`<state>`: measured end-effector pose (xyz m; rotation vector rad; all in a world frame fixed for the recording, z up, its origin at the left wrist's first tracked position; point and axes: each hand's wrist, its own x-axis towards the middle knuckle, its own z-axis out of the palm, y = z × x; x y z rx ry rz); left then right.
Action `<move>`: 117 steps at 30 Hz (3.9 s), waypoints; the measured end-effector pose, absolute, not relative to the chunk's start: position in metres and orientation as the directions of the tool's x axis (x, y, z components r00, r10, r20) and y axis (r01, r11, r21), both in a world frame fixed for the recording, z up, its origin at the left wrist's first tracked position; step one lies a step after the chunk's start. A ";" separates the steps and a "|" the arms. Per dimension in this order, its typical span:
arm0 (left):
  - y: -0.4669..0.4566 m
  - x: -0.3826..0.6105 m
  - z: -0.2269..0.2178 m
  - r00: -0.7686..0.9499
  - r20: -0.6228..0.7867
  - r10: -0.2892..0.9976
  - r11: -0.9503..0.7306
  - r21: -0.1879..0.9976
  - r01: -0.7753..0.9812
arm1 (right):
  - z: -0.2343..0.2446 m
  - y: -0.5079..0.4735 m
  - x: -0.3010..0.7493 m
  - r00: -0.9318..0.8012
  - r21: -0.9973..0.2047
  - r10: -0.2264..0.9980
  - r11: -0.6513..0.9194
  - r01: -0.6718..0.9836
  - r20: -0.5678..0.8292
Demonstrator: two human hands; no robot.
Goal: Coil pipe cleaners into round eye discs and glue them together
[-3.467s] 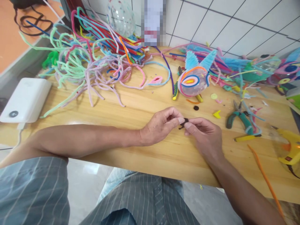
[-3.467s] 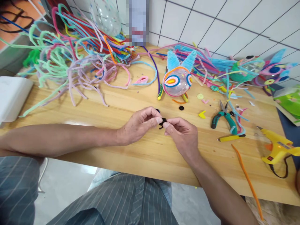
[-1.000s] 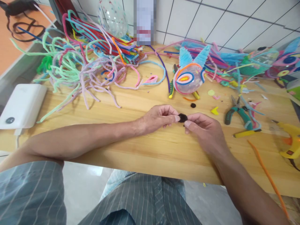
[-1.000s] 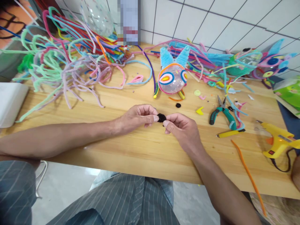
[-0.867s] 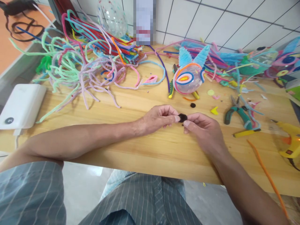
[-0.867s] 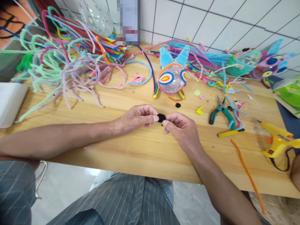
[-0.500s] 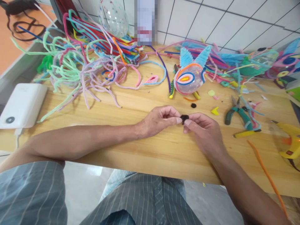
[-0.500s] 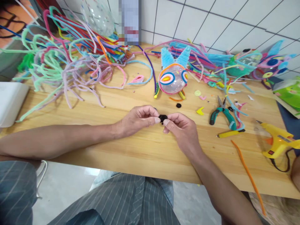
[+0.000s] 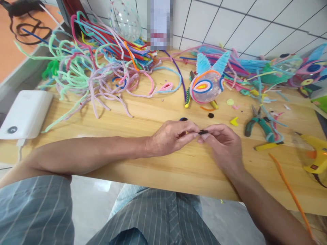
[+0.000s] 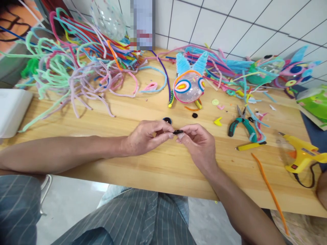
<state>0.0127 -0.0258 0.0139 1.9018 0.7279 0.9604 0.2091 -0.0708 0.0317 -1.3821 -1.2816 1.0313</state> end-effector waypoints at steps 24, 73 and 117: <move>-0.024 0.019 0.006 0.522 0.118 0.845 -0.080 0.992 -0.095 | 0.021 -0.072 0.211 0.151 -0.990 0.988 -0.009 0.139 0.012; -0.022 0.019 0.013 0.594 -0.033 0.804 0.044 0.999 -0.004 | 0.028 -0.077 0.210 0.078 -0.925 0.997 -0.008 0.379 0.023; 0.001 0.016 0.019 0.665 -0.229 0.711 0.310 0.951 -0.005 | 0.037 -0.058 0.228 -0.018 -0.963 0.987 -0.151 0.224 -0.159</move>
